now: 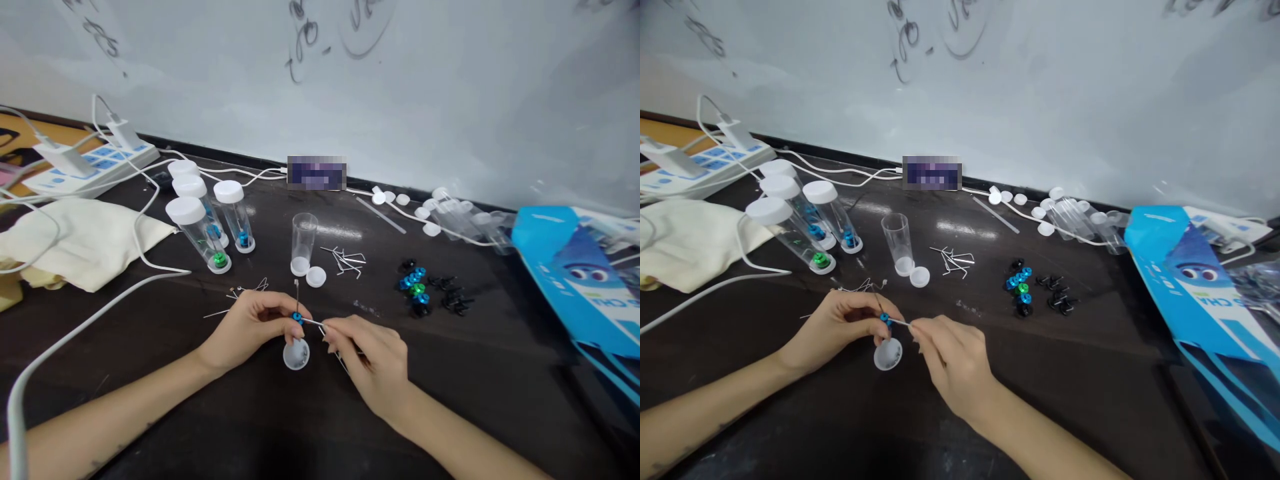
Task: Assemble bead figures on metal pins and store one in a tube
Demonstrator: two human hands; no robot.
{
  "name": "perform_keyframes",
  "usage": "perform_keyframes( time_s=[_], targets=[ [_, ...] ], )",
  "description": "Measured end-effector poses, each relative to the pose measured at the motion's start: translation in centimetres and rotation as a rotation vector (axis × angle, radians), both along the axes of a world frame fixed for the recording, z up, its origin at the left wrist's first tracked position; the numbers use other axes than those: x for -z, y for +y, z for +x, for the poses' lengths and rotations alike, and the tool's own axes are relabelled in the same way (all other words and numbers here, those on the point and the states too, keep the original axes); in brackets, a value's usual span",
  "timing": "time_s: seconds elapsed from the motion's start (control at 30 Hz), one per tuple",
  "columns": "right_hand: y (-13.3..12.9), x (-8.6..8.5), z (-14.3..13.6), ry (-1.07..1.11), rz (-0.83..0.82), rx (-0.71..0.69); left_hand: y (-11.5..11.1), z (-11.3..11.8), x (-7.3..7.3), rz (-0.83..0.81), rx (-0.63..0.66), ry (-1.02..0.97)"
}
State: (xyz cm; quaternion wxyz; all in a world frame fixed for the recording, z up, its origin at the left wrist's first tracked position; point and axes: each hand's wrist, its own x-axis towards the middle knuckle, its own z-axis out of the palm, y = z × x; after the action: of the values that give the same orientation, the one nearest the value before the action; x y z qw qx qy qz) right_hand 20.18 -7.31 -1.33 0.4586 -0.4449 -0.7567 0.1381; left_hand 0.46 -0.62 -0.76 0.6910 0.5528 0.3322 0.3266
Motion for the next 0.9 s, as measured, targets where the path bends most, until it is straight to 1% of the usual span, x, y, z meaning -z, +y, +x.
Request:
perform_keyframes(
  time_s=[0.07, 0.2, 0.27, 0.3, 0.33, 0.37, 0.4, 0.5, 0.57, 0.6, 0.67, 0.73, 0.8, 0.9],
  targets=[
    [-0.2, 0.0, -0.3, 0.134, -0.183, 0.009, 0.0, 0.1, 0.1, 0.046, -0.013, 0.002],
    [-0.6, -0.2, -1.1, 0.457, -0.647, 0.012, -0.1, 0.0, 0.1, 0.178, -0.024, 0.053],
    [-0.6, -0.3, -1.3, 0.559, -0.787, -0.014, -0.2, 0.0, 0.0, 0.219, -0.020, 0.078],
    [-0.5, -0.3, -1.3, 0.575, -0.803, -0.030, -0.2, 0.0, -0.1, 0.219, -0.020, 0.088],
    [-0.4, -0.4, -1.2, 0.563, -0.779, -0.039, -0.2, -0.1, -0.1, 0.208, -0.023, 0.097],
    [-0.3, -0.4, -1.1, 0.522, -0.714, -0.037, -0.3, -0.1, -0.2, 0.189, -0.028, 0.102],
    [-0.1, -0.4, -0.9, 0.453, -0.614, -0.026, -0.2, -0.1, -0.2, 0.167, -0.035, 0.104],
    [0.4, -0.2, -0.2, 0.172, -0.242, 0.000, -0.1, -0.2, -0.4, 0.130, -0.051, 0.104],
    [0.6, -0.1, 0.2, 0.033, -0.071, -0.008, 0.0, -0.2, -0.4, 0.129, -0.054, 0.102],
    [0.7, -0.1, 0.4, -0.010, -0.022, -0.011, 0.1, -0.2, -0.4, 0.130, -0.052, 0.101],
    [0.7, -0.1, 0.5, -0.047, 0.032, -0.008, 0.0, -0.1, -0.3, 0.128, -0.045, 0.101],
    [0.6, -0.1, 0.5, -0.040, 0.042, -0.009, -0.1, 0.0, -0.2, 0.129, -0.035, 0.102],
    [0.6, -0.1, 0.5, -0.015, 0.017, -0.011, -0.3, 0.1, 0.0, 0.138, -0.022, 0.112],
    [0.5, 0.2, 0.6, 0.008, -0.063, -0.009, -0.4, 0.1, 0.2, 0.147, -0.008, 0.127]
  ],
)
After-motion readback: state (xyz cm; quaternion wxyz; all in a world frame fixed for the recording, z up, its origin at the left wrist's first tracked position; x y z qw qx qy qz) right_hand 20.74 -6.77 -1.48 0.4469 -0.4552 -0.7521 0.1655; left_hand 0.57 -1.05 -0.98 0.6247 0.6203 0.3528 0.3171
